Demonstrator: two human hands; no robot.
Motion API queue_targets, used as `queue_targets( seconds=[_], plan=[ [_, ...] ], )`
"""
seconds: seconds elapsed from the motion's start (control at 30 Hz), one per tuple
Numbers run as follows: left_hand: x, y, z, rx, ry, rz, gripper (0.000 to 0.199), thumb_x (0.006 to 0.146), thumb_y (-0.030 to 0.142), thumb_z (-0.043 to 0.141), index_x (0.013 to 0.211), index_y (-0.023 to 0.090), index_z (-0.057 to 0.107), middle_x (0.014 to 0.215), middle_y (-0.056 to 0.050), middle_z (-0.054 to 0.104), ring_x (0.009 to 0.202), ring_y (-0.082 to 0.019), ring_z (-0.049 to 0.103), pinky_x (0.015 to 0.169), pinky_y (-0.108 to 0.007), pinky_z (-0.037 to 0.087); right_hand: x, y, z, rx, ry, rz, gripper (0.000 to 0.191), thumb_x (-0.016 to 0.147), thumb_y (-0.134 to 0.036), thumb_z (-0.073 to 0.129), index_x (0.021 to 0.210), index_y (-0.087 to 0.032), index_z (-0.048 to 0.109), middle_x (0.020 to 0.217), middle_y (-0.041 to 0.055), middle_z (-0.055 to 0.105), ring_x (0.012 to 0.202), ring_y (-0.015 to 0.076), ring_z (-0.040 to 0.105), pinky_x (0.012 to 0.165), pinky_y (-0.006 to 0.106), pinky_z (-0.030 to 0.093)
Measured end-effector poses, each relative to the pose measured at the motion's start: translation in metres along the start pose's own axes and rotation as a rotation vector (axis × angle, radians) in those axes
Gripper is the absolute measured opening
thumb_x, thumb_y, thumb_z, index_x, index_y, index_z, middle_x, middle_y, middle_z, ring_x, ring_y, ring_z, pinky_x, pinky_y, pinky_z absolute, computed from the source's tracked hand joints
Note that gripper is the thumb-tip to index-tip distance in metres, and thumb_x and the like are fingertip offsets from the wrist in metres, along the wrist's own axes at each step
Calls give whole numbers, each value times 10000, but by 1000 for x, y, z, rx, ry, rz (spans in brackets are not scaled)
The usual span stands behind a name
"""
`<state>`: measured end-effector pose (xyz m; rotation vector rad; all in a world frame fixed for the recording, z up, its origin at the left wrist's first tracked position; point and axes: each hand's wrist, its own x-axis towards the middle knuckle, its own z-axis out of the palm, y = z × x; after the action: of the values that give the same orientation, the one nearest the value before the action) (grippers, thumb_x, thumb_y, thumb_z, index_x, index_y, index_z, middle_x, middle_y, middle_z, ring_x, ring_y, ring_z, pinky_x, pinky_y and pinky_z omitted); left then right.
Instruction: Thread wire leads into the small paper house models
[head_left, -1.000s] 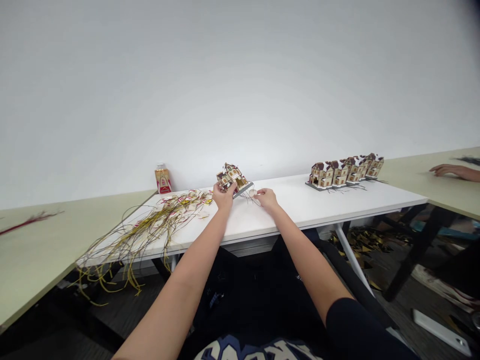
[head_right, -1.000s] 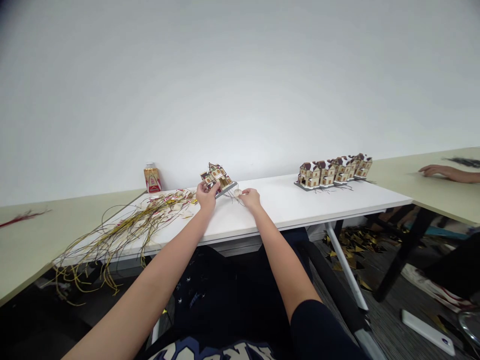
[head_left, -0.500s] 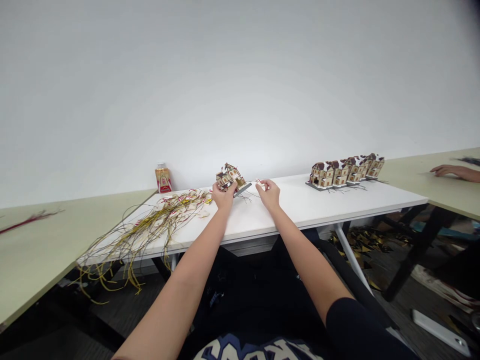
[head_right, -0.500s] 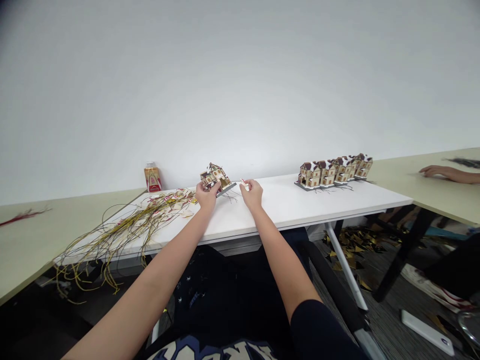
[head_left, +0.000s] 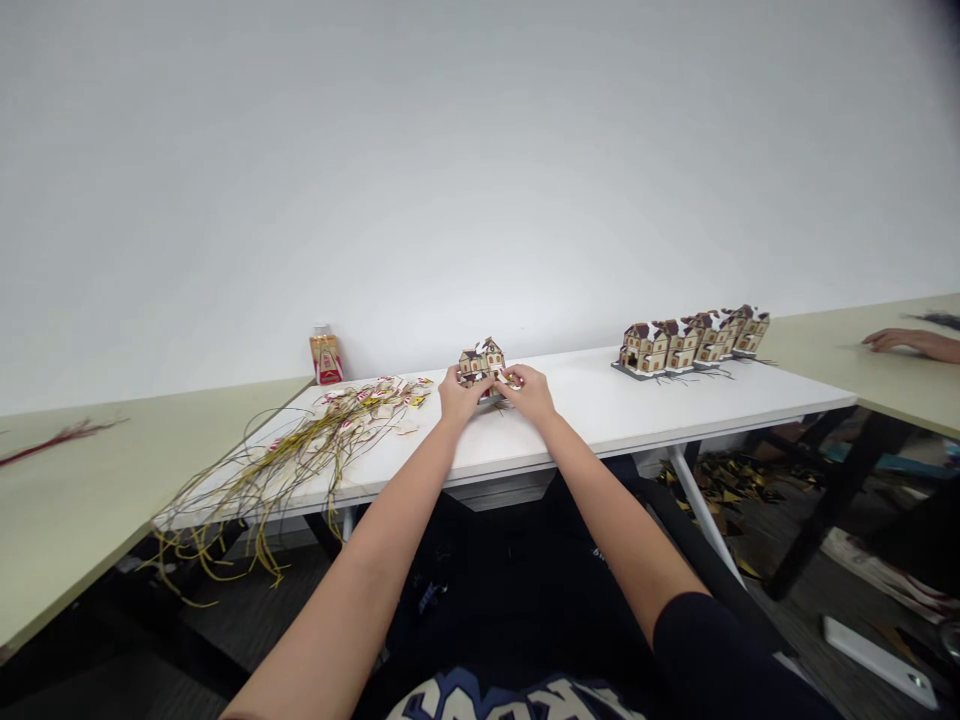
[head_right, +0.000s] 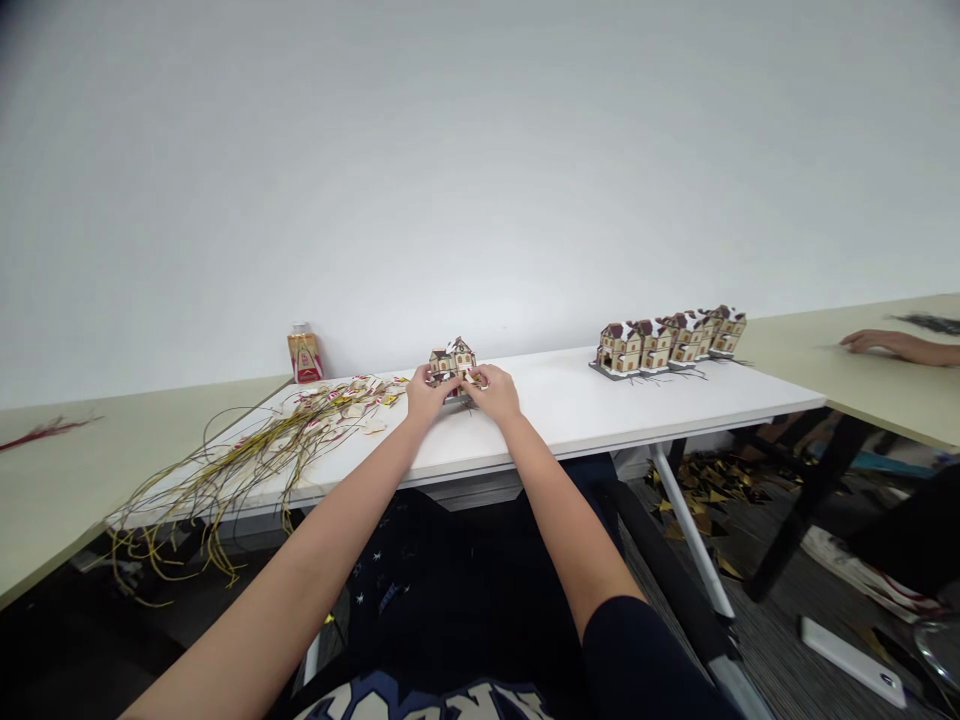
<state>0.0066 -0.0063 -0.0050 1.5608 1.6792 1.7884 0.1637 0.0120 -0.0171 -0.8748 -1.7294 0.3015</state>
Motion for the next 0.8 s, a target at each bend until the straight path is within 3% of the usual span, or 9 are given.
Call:
queue_targets(
  seconds=[0.4, 0.57, 0.8],
  plan=[
    [6, -6, 3, 8, -6, -115, 512, 585, 408, 807, 998, 176, 613, 996, -72, 685, 921, -220, 629, 842, -331, 461, -1, 0, 2, -54, -67, -41, 184, 796, -235, 602, 933, -221, 723, 824, 39, 603, 767, 183, 549, 758, 302, 435],
    [10, -14, 6, -84, -33, -171, 505, 611, 423, 791, 1014, 179, 607, 1032, -76, 683, 947, -222, 630, 867, -343, 462, -1, 1, 2, -26, -82, -47, 209, 791, -193, 603, 938, -225, 749, 844, 48, 609, 797, 188, 576, 781, 312, 448],
    [13, -23, 10, -189, -71, -149, 519, 637, 445, 773, 1052, 180, 608, 1047, -86, 687, 962, -220, 636, 885, -353, 475, -3, -1, 2, -5, -109, -120, 219, 818, -320, 659, 991, -217, 744, 892, 51, 618, 852, 182, 596, 836, 317, 460]
  ],
)
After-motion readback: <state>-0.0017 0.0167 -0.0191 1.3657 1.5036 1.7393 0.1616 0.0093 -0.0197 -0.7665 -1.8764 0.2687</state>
